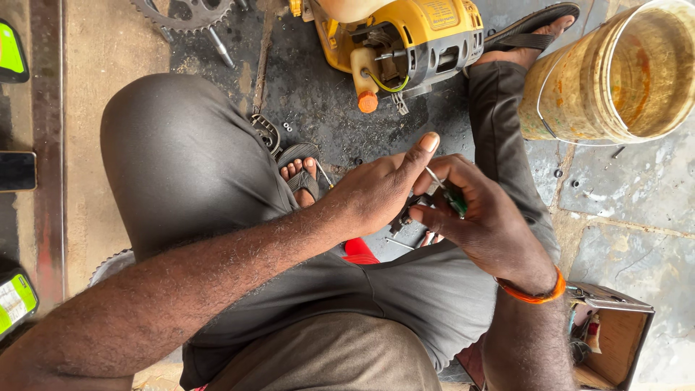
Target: The person sits on the floor repairing a small engine component. They use a screwdriver to unscrew and adjust a carburetor-like part, handle small screws and fittings, then fit the part back onto the yellow machine and work on its mounting area.
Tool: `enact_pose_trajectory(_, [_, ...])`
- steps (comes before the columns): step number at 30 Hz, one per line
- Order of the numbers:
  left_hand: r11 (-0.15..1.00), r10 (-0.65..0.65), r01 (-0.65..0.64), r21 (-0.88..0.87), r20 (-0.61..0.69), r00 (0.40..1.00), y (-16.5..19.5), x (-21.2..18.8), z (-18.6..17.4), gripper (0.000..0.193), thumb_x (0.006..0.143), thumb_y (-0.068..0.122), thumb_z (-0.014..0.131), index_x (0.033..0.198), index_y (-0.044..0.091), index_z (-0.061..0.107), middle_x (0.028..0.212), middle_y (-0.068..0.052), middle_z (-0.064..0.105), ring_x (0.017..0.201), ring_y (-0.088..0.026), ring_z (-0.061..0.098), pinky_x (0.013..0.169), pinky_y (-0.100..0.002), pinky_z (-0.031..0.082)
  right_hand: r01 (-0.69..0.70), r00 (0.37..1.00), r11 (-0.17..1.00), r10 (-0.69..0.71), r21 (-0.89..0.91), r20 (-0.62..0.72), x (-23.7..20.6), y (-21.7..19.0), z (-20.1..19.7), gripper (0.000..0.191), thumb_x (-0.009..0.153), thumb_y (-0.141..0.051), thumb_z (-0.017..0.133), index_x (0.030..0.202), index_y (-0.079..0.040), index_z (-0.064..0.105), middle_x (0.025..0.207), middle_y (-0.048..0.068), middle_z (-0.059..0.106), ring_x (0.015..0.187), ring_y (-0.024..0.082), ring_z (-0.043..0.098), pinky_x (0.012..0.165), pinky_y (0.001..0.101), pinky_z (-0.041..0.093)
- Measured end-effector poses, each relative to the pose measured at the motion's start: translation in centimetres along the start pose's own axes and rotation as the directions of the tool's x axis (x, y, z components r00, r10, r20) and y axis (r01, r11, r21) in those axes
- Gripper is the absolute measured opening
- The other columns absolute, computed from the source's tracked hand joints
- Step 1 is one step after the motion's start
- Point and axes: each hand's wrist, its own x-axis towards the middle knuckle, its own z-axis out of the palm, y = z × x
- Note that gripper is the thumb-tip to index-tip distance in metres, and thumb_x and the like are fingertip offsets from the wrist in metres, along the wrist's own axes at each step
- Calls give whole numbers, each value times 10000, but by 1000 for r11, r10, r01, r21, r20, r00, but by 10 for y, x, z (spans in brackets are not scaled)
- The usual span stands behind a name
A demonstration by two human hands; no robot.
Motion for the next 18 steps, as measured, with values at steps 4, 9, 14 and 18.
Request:
enact_pose_trajectory(4, [997, 38, -40, -59, -39, 999, 2, 2, -3, 977, 916, 795, 89, 1116, 69, 712, 903, -65, 703, 948, -242, 704, 883, -428, 520, -161, 987, 940, 160, 302, 30, -1, 12, -1, 439, 922, -9, 784, 1312, -17, 583, 994, 58, 568, 806, 109, 494, 689, 312, 518])
enact_pose_trajectory(9, [995, -26, 14, -101, -118, 993, 6, 4, -8, 975, 890, 820, 184, 1073, 44, 746, 791, -130, 684, 878, -253, 711, 866, -406, 530, -13, 987, 961, 57, 275, -151, -23, 19, -20, 326, 985, -39, 571, 1306, -10, 520, 1157, 59, 671, 913, 87, 604, 808, 241, 516])
enact_pose_trajectory(14, [998, -5, 0, -68, -72, 997, 15, -4, -8, 663, 933, 619, 454, 1077, 32, 727, 793, -94, 675, 744, -192, 675, 691, -366, 546, -67, 969, 996, 79, 60, -234, -57, 20, -9, 407, 998, -18, 629, 1404, -1, 615, 980, 60, 694, 801, 92, 613, 744, 227, 516])
enact_pose_trajectory(18, [982, -7, 14, -187, 41, 999, 22, -8, -5, 444, 859, 333, 629, 1224, 85, 677, 903, -15, 703, 715, -120, 661, 659, -306, 555, -62, 924, 995, 29, -72, -382, -67, 18, -5, 335, 929, -23, 710, 1251, -9, 618, 1014, 27, 730, 900, 59, 634, 788, 215, 520])
